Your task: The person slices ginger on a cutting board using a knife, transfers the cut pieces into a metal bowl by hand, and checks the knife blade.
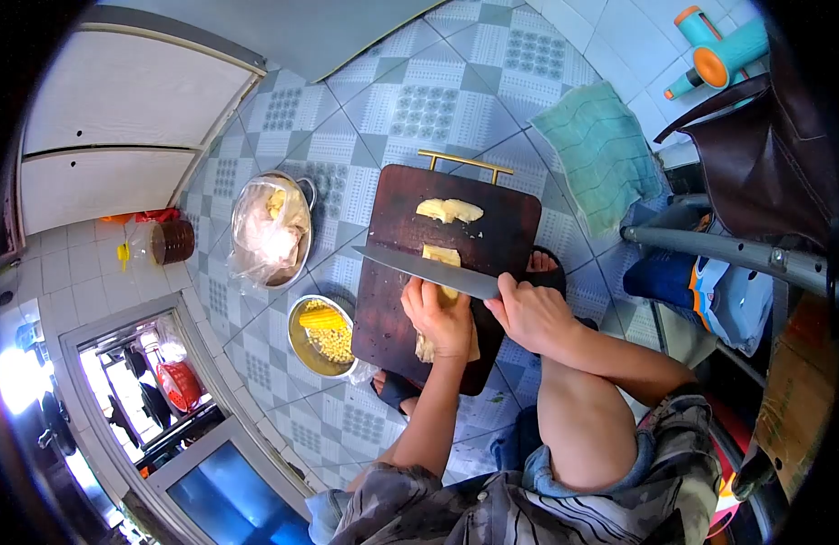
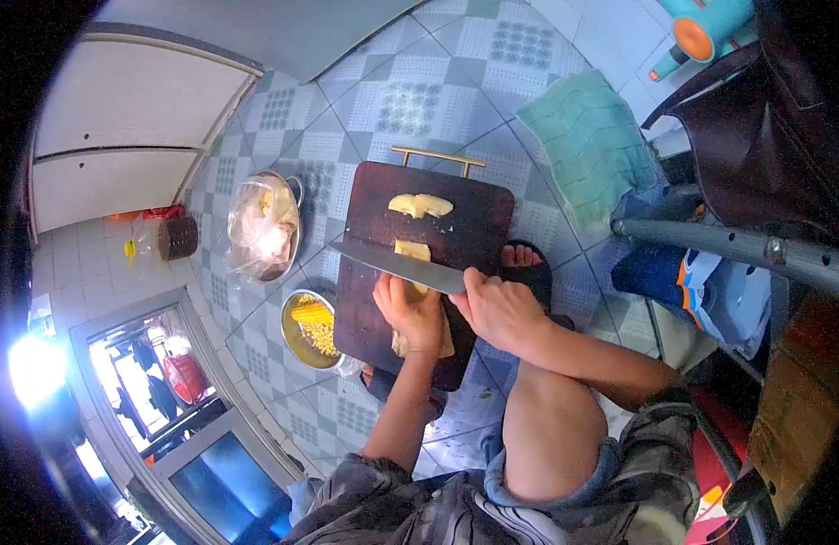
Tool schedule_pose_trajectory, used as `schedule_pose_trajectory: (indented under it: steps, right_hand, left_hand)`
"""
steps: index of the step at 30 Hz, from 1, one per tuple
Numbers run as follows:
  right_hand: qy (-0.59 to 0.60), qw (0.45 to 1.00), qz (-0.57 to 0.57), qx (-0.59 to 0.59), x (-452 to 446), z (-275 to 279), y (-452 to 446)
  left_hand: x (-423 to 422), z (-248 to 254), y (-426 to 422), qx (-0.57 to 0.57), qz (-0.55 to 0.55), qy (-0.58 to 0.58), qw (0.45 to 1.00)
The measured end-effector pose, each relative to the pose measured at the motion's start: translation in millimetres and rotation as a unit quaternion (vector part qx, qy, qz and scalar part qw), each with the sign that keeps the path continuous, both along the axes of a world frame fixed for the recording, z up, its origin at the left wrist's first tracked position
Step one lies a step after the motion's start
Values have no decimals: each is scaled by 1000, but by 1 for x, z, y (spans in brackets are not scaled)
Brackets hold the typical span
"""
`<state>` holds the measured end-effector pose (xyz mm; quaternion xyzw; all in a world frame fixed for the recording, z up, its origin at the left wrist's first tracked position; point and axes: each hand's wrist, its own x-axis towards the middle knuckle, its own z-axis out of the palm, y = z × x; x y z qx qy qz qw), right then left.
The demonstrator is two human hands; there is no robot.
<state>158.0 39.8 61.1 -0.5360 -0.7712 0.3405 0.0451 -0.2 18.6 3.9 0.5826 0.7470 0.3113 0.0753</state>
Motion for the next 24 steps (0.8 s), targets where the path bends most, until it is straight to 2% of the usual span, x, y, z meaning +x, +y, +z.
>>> schedule_pose_trajectory:
  steps: [5,7,12,18,20,24]
  right_hand:
    - [-16,998,11,55,-4,-5,-3]
    - [22,995,-4,93,-14,-9,2]
    - [19,995,28,93,-50,-16,25]
    - [12,998,-10,66,-4,2,0]
    - [-85,996,8,25,16,5,-8]
    - [-32,999,1,27,-24,-8,19]
  left_hand:
    - [-2,-1,-1,11,-18,1,1000]
    - [-1,2,0,22,-16,-8,1000]
    - [-5,-9,1,36,-4,-5,999]
    - [-2,2,3,17,-3,2,1000]
    - [-1,0,5,14,2,5,1000]
    - [-2,-2,6,25,-8,1,1000]
